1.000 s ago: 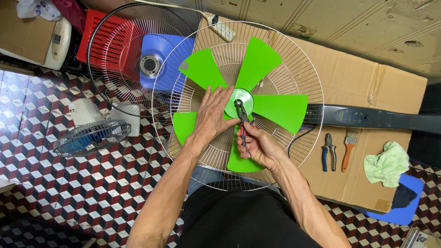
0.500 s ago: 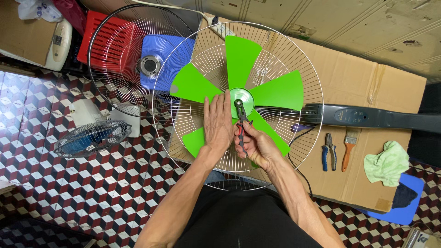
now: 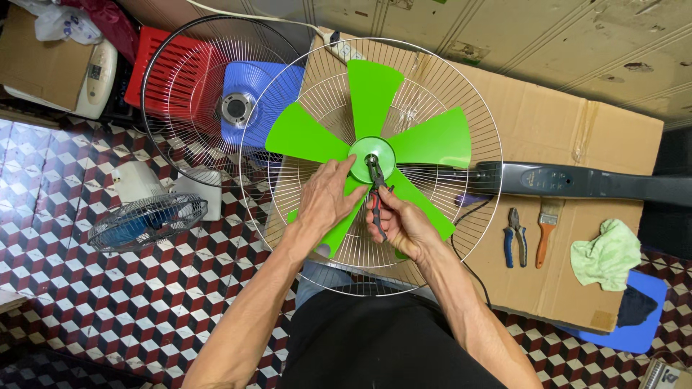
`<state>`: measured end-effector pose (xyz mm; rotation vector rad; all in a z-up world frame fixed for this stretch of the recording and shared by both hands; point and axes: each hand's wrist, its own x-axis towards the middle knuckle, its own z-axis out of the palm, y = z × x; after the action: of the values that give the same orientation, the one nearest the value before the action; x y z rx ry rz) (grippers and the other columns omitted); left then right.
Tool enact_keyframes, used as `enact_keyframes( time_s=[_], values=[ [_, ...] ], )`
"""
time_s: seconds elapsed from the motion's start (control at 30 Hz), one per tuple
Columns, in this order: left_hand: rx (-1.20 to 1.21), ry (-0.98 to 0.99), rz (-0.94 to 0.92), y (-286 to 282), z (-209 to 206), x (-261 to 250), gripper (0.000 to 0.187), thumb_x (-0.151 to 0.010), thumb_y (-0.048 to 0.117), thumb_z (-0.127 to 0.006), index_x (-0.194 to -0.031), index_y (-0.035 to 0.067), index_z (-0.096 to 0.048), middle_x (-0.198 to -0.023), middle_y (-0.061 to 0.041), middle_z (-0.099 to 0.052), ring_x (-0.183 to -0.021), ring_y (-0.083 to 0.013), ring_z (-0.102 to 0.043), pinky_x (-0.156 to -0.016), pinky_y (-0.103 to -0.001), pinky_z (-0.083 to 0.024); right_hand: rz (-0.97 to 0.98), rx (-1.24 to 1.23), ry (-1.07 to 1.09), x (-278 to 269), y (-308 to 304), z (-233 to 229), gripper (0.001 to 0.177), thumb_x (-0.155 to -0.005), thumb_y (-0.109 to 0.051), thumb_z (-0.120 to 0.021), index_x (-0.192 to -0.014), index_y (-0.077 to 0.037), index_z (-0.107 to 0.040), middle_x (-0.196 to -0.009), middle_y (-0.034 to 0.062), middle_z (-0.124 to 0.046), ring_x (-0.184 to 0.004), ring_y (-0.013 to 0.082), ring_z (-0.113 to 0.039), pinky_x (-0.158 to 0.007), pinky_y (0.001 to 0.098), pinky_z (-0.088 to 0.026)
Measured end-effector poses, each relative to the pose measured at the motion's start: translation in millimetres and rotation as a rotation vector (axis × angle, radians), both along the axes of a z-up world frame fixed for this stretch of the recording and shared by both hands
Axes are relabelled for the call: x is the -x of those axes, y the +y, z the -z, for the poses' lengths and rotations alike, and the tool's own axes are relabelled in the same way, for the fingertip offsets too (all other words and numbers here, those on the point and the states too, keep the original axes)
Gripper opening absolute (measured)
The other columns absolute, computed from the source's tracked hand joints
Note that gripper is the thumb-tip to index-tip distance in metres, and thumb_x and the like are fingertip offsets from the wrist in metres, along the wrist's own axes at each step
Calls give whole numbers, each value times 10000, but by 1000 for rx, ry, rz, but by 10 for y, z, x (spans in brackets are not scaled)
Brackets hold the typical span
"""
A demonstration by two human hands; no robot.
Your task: The person disassembles a standing fan by removing the front grille, the green fan blades, and the rear grille. They use pliers to loosen the central nut holding the blades and place the removed parts on a blue stool and a cardboard box.
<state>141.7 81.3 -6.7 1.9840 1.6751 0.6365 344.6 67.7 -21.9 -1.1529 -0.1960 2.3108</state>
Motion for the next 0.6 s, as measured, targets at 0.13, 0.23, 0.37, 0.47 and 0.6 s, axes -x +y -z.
enact_keyframes(
  time_s=[0.13,0.23,0.37,0.47,0.6],
  values=[
    [-61,-19,3,-41,141,-5,560,-882,266,-758,-1340,-17,-604,-1095,-210,-656,-1006,-359,-647,-833,-460,-542,7,-1,106,27,25,-96,380,-1083,-344,-534,-1017,16,-636,-813,145,-707,-634,231,-688,-526,331,-555],
    [-59,-28,-18,3,106,-47,430,-950,219,-724,-1311,-2,-646,-1067,-160,-645,-983,-315,-638,-851,-441,-535,3,118,11,36,31,-388,395,-1017,-314,-498,-1093,54,-623,-934,187,-723,-811,271,-747,-767,414,-650],
    [-235,-31,-31,129,-28,-157,288,-877,188,-766,-1118,46,-702,-1067,-123,-636,-1013,-306,-605,-857,-435,-502,21,-139,-121,-391,-256,-788,358,-1002,-257,-544,-1145,56,-642,-915,173,-719,-800,293,-744,-776,442,-646],
    [-174,-61,-33,202,-18,-291,345,-817,229,-825,-1072,39,-692,-1039,-121,-627,-989,-302,-588,-842,-433,-483,439,-385,-211,-1120,-777,-914,273,-1102,-238,-548,-1158,16,-631,-858,124,-666,-657,223,-681,-552,346,-574],
    [-202,5,-127,183,64,-376,258,-848,209,-834,-1023,60,-716,-1029,-115,-627,-987,-307,-587,-849,-432,-482,465,-221,-856,-1919,-1069,-292,332,-1060,-315,-541,-1151,-13,-645,-778,80,-645,-583,166,-598,-498,313,-477]
  ],
)
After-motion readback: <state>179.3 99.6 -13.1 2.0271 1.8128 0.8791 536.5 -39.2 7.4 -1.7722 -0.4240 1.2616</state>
